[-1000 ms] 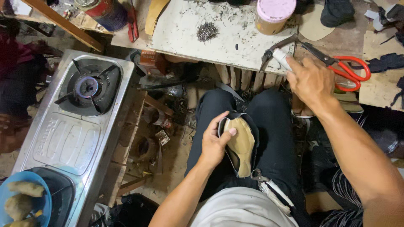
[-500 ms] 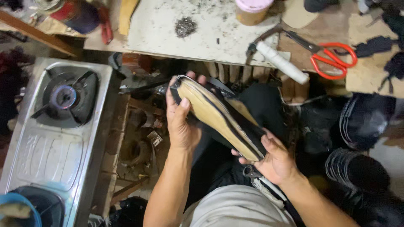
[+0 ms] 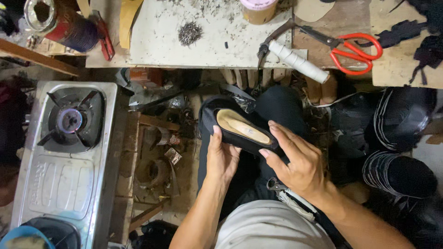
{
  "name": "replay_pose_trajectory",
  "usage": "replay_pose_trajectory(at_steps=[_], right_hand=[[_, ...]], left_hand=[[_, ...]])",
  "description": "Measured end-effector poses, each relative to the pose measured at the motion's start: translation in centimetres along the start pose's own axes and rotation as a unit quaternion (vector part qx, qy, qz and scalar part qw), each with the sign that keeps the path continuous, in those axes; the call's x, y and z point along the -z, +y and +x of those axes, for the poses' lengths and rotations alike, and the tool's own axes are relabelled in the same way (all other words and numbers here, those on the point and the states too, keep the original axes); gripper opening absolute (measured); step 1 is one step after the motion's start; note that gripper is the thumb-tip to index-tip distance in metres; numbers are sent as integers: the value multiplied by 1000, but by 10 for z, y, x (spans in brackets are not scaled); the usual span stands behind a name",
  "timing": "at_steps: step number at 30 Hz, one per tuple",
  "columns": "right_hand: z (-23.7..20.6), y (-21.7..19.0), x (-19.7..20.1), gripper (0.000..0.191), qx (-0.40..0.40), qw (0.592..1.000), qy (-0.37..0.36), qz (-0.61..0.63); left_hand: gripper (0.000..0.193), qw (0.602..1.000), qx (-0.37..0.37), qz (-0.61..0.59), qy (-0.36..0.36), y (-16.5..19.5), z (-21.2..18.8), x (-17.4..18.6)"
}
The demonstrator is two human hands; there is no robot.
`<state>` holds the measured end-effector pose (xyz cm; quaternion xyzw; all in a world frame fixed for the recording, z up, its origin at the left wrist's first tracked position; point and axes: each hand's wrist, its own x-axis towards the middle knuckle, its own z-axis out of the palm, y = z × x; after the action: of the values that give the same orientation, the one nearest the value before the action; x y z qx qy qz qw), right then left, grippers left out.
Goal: The person sits on the floor and holds a wooden shoe last with a black fabric upper. They heat the last over a gas burner flame, then pull and press the fabric over the last, using pliers to grip and tuck the material and a hammer to set it in place, working around the shoe.
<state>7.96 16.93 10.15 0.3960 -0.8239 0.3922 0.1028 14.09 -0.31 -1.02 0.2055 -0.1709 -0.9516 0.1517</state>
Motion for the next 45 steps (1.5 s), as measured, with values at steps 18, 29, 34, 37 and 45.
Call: replay_pose_trajectory(at_steps=[18,29,34,37,45], right_hand=[[-87,82,-42,42,-484,759,-59,431],[-111,96,-36,17,-479,657,-2,582],[-111,99,-39,9,-405,656,-11,636],[-110,104,-41,11,-378,640,-33,668],[-77,104,-50,16,-326,565,-145,744]], left_hand=[[62,962,88,190,-176,4,-41,34],[13,967,-30,251,18,2,-58,20],[8,961,-56,270,36,-2,-64,38],[11,980,-46,194,9,-8,-62,50],[27,969,195,-34,-145,-4,-39,64]])
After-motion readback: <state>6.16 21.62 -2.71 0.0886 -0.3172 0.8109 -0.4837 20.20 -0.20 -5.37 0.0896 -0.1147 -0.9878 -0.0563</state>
